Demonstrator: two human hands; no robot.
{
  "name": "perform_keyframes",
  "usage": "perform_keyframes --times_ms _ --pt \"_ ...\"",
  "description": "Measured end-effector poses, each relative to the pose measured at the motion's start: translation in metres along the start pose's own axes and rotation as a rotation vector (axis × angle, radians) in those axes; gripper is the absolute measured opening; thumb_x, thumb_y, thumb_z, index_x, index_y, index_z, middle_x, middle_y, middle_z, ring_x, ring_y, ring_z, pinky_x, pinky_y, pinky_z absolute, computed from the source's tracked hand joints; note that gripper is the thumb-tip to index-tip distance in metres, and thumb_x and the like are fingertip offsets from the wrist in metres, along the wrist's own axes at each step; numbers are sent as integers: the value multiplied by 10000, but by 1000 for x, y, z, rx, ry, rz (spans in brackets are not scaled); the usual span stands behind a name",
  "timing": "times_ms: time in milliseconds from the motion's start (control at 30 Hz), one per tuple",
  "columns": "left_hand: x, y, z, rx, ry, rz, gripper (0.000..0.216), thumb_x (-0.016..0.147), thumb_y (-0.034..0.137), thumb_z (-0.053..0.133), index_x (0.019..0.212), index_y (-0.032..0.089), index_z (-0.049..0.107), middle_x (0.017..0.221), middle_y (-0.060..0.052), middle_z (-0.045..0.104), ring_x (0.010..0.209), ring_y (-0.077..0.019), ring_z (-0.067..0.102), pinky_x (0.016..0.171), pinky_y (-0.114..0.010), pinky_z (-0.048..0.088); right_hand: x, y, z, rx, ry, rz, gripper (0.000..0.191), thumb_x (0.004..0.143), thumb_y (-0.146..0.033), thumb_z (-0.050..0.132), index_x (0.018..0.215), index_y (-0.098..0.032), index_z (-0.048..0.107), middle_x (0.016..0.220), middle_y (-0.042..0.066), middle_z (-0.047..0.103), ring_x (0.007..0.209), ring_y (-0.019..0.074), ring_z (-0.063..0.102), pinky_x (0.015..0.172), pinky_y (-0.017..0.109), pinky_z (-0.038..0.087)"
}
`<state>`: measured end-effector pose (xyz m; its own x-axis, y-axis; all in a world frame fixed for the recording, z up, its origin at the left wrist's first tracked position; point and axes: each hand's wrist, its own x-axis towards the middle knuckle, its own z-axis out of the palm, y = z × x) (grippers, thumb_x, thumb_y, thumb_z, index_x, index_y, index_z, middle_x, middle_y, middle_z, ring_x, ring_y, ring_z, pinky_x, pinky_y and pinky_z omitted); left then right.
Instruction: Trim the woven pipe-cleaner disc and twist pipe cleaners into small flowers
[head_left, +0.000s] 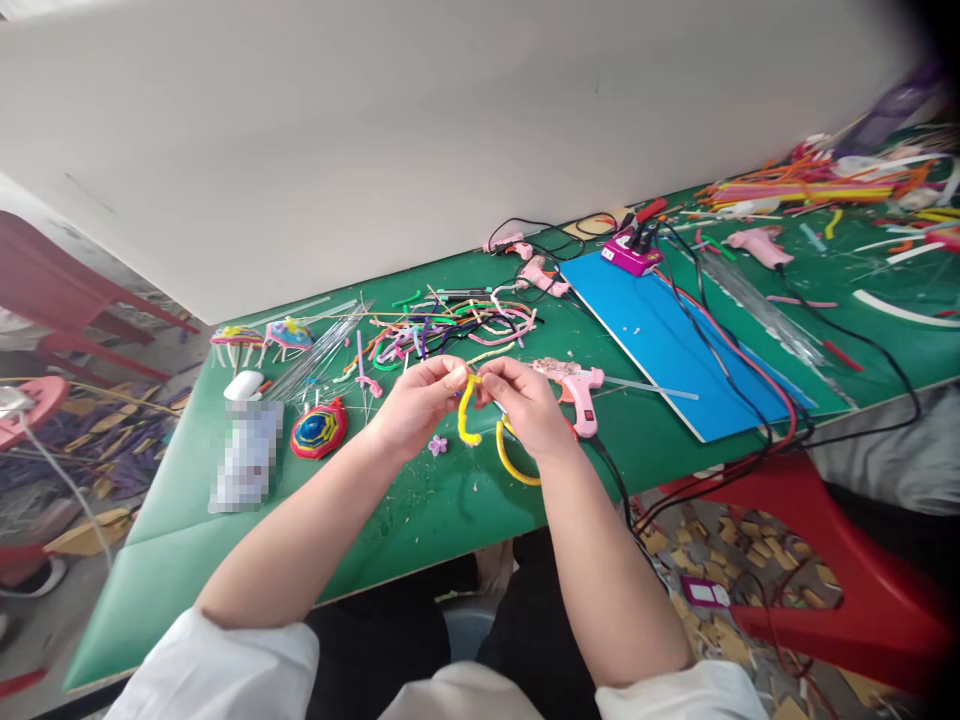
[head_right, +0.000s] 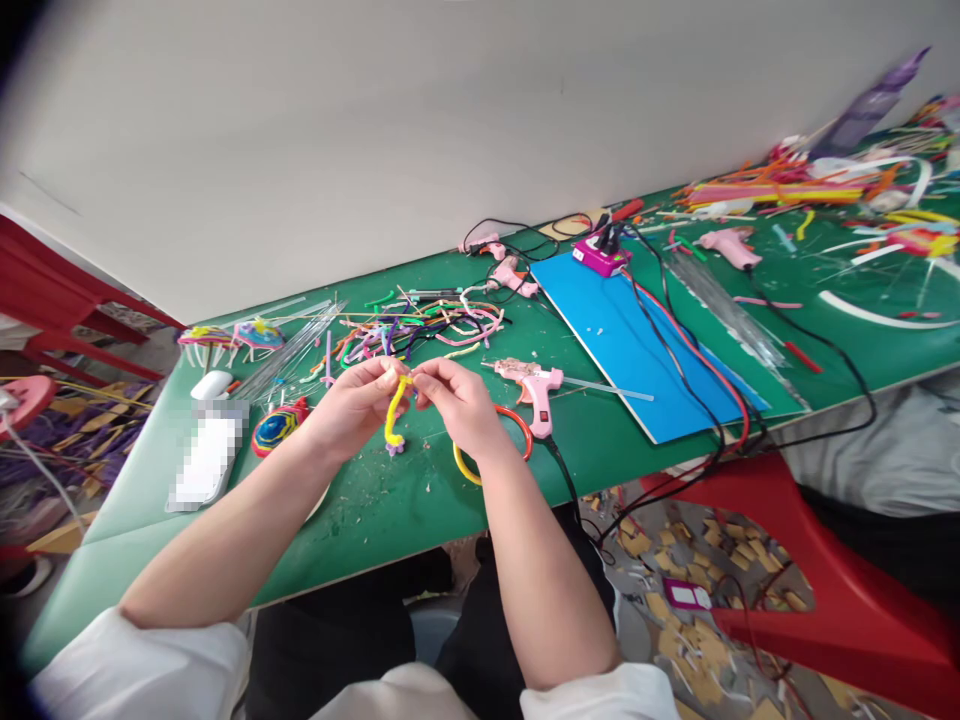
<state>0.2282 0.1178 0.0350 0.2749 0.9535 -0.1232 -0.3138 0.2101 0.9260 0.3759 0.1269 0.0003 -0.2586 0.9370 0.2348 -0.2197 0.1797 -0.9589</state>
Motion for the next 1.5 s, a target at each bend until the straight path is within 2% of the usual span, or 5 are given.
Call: perform_keyframes --times_ms 300,633,1000,1233,1500 --pt "3 -5 -5 256 165 219 166 717 280 696 704 144 601 645 26 549 592 -62 485 580 -186 391 -2 -13 1 -399 112 -97 165 843 -322 526 766 -196 601 684 -16 592 634 106 523 606 230 396" --pt "-2 -4 3 257 211 332 127 758 253 663 723 155 591 657 26 554 605 -58 511 597 -175 433 0 -18 2 -303 66 -41 172 842 -321 539 748 -191 601 619 -32 573 599 100 528 577 227 401" --pt "-14 3 15 318 163 369 308 715 214 708 985 215 560 754 7 640 684 -109 642 619 -209 529 -8 -25 6 -443 150 -384 95 875 -233 501 864 -204 591 828 9 621 774 119 588 707 269 484" --pt "-19 6 19 484 246 518 264 750 194 664 1009 224 626 758 14 633 643 -81 600 586 -189 502 -11 -32 6 -466 166 -379 79 850 -248 553 879 -216 618 834 -2 656 781 123 608 698 266 502" --pt "-18 9 9 433 365 460 81 758 244 655 819 191 661 727 2 641 601 -85 578 538 -195 468 -14 -39 -10 -554 203 -277 118 820 -280 595 895 -251 681 859 16 684 778 156 628 679 307 515"
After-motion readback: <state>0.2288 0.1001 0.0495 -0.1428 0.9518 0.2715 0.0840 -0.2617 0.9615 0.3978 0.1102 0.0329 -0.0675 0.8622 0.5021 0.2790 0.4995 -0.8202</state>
